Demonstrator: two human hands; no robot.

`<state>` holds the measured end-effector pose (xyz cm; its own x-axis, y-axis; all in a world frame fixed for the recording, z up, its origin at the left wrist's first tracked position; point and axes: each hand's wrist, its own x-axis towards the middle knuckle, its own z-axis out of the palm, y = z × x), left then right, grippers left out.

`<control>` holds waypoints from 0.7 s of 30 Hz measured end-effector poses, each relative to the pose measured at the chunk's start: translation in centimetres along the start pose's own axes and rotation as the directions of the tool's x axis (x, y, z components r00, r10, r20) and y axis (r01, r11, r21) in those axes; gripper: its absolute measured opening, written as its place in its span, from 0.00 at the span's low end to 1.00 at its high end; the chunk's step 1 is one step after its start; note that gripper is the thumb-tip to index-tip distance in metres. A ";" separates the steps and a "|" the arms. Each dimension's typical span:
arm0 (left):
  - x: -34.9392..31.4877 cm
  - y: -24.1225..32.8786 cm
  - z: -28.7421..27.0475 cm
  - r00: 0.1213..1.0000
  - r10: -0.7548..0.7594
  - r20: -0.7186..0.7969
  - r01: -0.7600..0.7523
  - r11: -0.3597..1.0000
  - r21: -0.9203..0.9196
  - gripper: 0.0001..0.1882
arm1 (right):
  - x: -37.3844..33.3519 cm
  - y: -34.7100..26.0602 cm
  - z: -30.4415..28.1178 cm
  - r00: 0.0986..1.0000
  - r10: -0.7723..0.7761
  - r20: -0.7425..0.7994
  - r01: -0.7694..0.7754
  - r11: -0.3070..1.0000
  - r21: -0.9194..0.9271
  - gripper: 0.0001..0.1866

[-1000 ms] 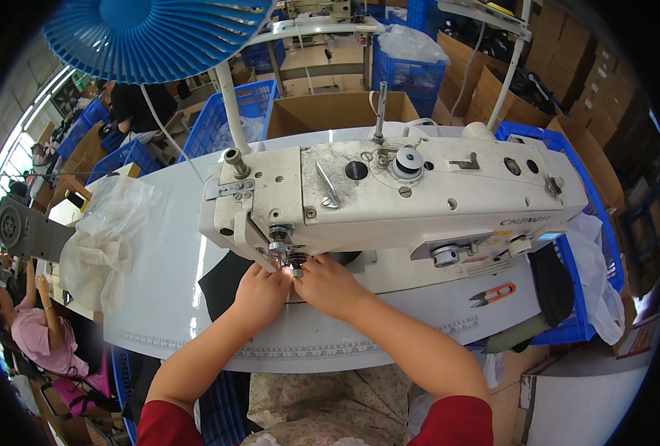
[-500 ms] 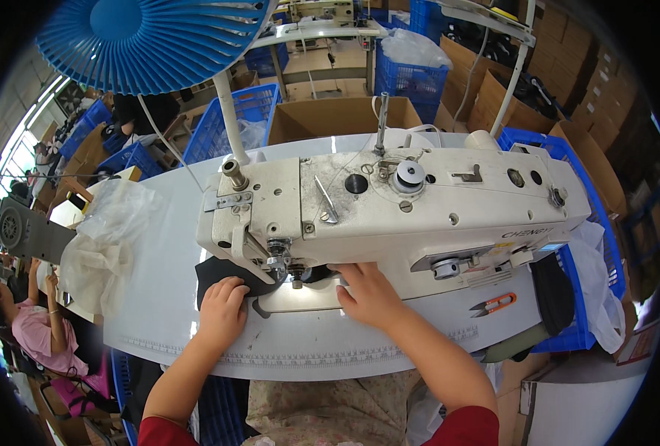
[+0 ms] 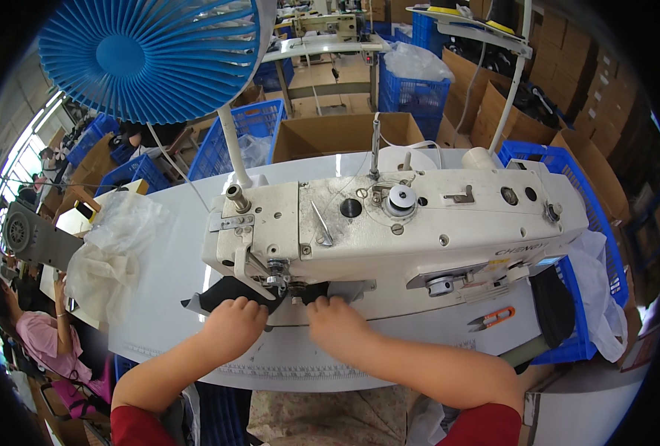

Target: The person sews pieces of black fabric together using an industrial sewing machine, then trims the thread with thread snips.

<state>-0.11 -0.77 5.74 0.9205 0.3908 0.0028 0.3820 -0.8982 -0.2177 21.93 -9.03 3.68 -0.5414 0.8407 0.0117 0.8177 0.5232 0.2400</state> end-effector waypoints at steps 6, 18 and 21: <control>2.2 -0.1 -1.1 0.961 0.276 -0.026 -0.270 0.951 0.150 0.09 | 1.6 1.7 3.0 0.871 -0.303 -0.387 0.287 0.953 -0.100 0.08; 2.3 -2.0 0.3 0.934 0.323 -0.151 -0.324 0.946 0.019 0.07 | 1.2 2.3 2.9 0.974 -0.043 -0.221 0.101 0.961 0.259 0.05; 2.1 -2.1 0.9 0.931 0.327 -0.162 -0.332 0.943 -0.004 0.09 | 1.3 1.9 3.1 0.942 0.001 -0.334 0.095 0.957 0.272 0.04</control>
<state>0.96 2.12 5.34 0.9952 0.0378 0.0897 0.0554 -0.9778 -0.2023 23.43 -6.53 1.13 -0.5747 0.7463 0.3359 0.7845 0.6192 -0.0335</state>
